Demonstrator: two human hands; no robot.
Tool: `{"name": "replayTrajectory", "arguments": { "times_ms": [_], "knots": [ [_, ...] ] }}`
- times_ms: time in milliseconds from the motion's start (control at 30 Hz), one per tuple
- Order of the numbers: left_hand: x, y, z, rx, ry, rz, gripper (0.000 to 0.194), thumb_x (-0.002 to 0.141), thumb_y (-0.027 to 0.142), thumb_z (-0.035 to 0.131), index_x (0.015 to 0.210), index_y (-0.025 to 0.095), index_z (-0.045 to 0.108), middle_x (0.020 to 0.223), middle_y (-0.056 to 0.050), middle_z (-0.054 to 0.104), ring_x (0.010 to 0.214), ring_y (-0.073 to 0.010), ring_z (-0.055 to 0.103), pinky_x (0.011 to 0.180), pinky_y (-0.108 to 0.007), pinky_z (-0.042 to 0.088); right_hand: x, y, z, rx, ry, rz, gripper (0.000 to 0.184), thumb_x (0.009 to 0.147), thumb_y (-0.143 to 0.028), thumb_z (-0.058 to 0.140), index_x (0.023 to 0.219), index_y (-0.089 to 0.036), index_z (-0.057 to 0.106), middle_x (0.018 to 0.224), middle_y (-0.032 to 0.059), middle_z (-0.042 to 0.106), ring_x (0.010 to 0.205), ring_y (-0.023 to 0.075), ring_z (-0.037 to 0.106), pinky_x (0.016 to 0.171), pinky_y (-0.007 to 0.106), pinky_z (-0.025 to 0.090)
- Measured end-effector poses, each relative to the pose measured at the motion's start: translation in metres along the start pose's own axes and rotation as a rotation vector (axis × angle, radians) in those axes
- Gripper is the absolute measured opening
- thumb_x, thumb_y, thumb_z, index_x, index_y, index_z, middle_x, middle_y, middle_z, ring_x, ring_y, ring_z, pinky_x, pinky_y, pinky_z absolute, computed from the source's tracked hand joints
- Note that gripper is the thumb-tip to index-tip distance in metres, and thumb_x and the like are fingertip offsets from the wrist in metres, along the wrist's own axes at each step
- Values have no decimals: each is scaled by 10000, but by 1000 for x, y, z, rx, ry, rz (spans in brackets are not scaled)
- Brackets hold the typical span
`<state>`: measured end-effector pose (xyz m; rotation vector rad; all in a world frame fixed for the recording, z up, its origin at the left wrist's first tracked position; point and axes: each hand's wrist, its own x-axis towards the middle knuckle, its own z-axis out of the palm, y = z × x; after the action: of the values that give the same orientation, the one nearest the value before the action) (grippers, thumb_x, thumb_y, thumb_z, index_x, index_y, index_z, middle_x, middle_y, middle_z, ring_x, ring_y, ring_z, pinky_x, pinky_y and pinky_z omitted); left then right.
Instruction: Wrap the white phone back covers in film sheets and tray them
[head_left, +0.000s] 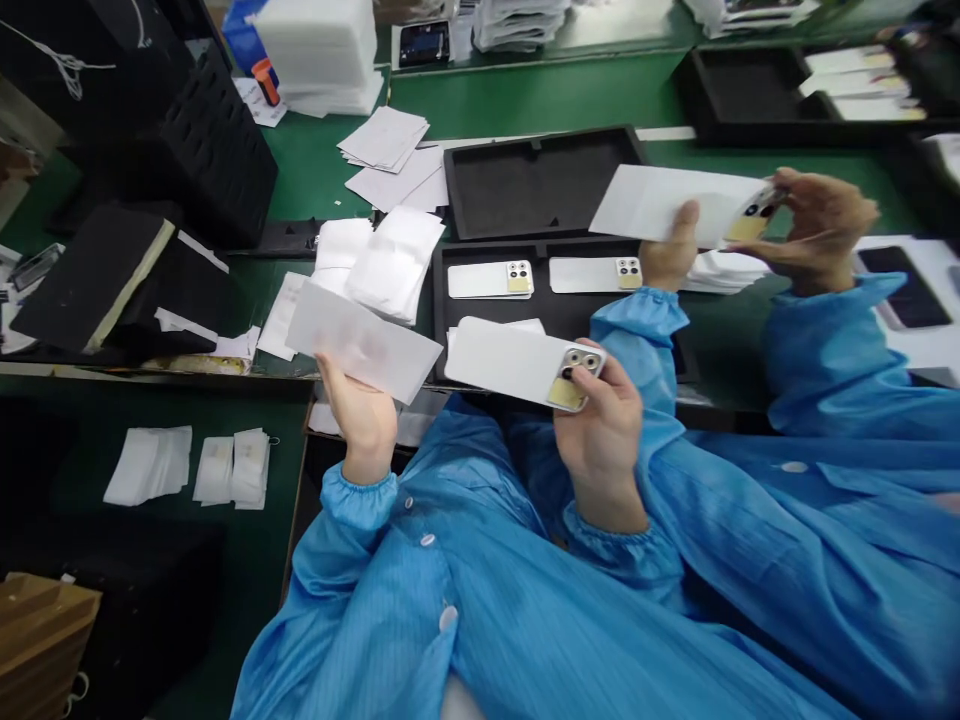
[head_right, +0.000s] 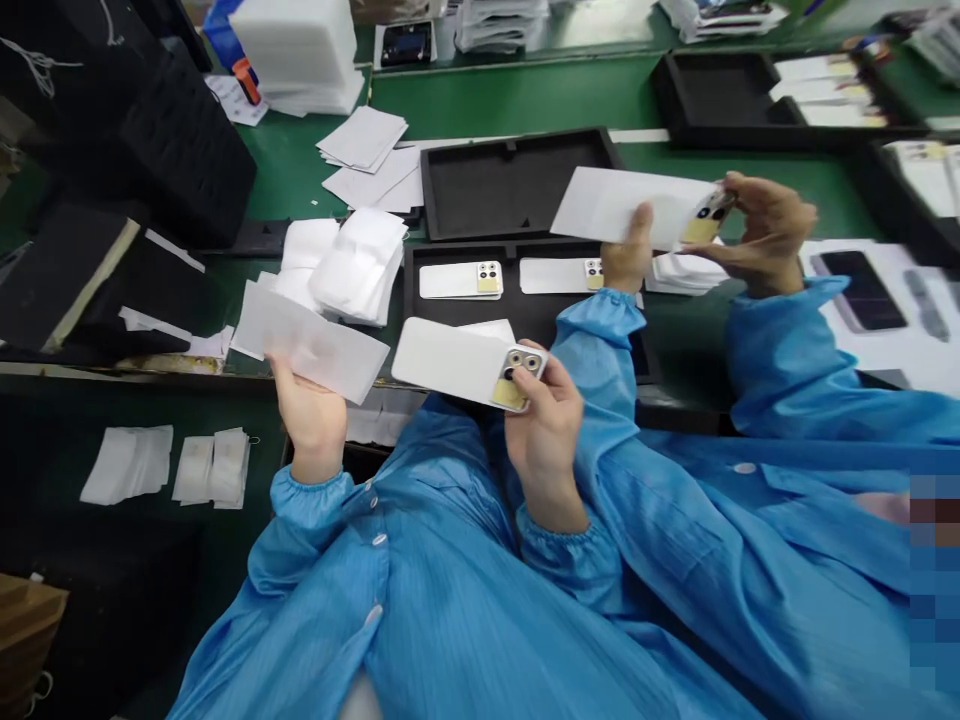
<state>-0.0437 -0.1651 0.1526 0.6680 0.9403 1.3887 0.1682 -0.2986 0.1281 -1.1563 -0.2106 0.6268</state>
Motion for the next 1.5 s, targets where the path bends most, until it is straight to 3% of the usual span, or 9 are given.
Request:
{"name": "replayTrajectory", "arguments": {
  "times_ms": [100, 267, 367, 467, 633, 767, 1000, 1333, 1500],
  "knots": [
    [-15, -11, -3, 18, 23, -18, 600, 1088, 751, 512, 1495, 345, 683, 1660, -57, 641, 1569, -247, 596, 1276, -440, 562, -8, 11, 2, -32, -71, 70, 463, 736, -440, 937, 1136, -257, 793, 1128, 33, 817, 1010, 225, 778, 967, 396, 647],
    [-34, -47, -2, 56, 33, -149, 344, 1030, 475, 724, 1308, 279, 772, 1549, -28, 726, 1592, -248, 574, 1352, -419, 489, -9, 39, 12, 14, -119, 180, 497, 677, -456, 1001, 1105, -268, 833, 1074, 29, 858, 1032, 276, 796, 982, 414, 655],
    [-34, -66, 0, 95, -103, -262, 360, 1064, 581, 655, 1226, 293, 798, 1479, -35, 771, 1623, -264, 542, 1354, -443, 498, -2, 53, 12, 57, -82, 201, 490, 662, -454, 1012, 1075, -253, 841, 1064, 24, 866, 1016, 256, 798, 961, 382, 660],
    [-27, -76, 1, 61, -147, -327, 358, 1060, 625, 656, 1170, 317, 803, 1431, -28, 798, 1607, -262, 564, 1313, -455, 549, 3, 58, 6, 86, -23, 173, 495, 676, -444, 1006, 1097, -250, 832, 1075, 21, 863, 1017, 238, 800, 977, 367, 653],
    [-18, -93, 1, 47, -13, -330, 196, 918, 227, 869, 1091, 215, 780, 1315, -61, 835, 1447, -215, 705, 1284, -345, 550, 15, 55, -4, 27, -29, 105, 497, 706, -449, 993, 1123, -243, 817, 1131, 37, 856, 1077, 247, 793, 1012, 370, 636],
    [-17, -109, 2, 131, 111, -313, 212, 939, 199, 870, 1121, 185, 761, 1275, -88, 838, 1421, -215, 722, 1256, -347, 574, 21, 54, -9, -47, -49, 61, 487, 699, -443, 999, 1104, -239, 822, 1108, 36, 856, 1050, 243, 787, 1007, 374, 631],
    [-12, -94, 1, 114, 211, -376, 153, 1116, 209, 662, 1233, 188, 759, 1442, -100, 777, 1441, -158, 704, 1181, -228, 588, 22, 48, -24, -57, 16, 46, 416, 703, -388, 989, 1064, -237, 848, 1032, 17, 862, 897, 184, 790, 809, 274, 640],
    [-15, -85, -3, 9, 148, -411, 68, 1062, 179, 769, 1100, 131, 800, 1224, -108, 844, 1284, -191, 788, 1146, -289, 624, 27, 39, -31, -286, -205, 36, 413, 817, -432, 945, 1170, -239, 852, 1082, 37, 861, 938, 214, 812, 834, 310, 653],
    [-15, -88, -14, 30, 86, -367, 256, 945, 164, 904, 1180, 139, 805, 1248, -101, 853, 1315, -221, 781, 1179, -330, 613, 35, 43, -30, -280, -184, 29, 426, 805, -438, 949, 1166, -233, 856, 1093, 45, 862, 934, 211, 808, 824, 304, 651]
  ]
}}
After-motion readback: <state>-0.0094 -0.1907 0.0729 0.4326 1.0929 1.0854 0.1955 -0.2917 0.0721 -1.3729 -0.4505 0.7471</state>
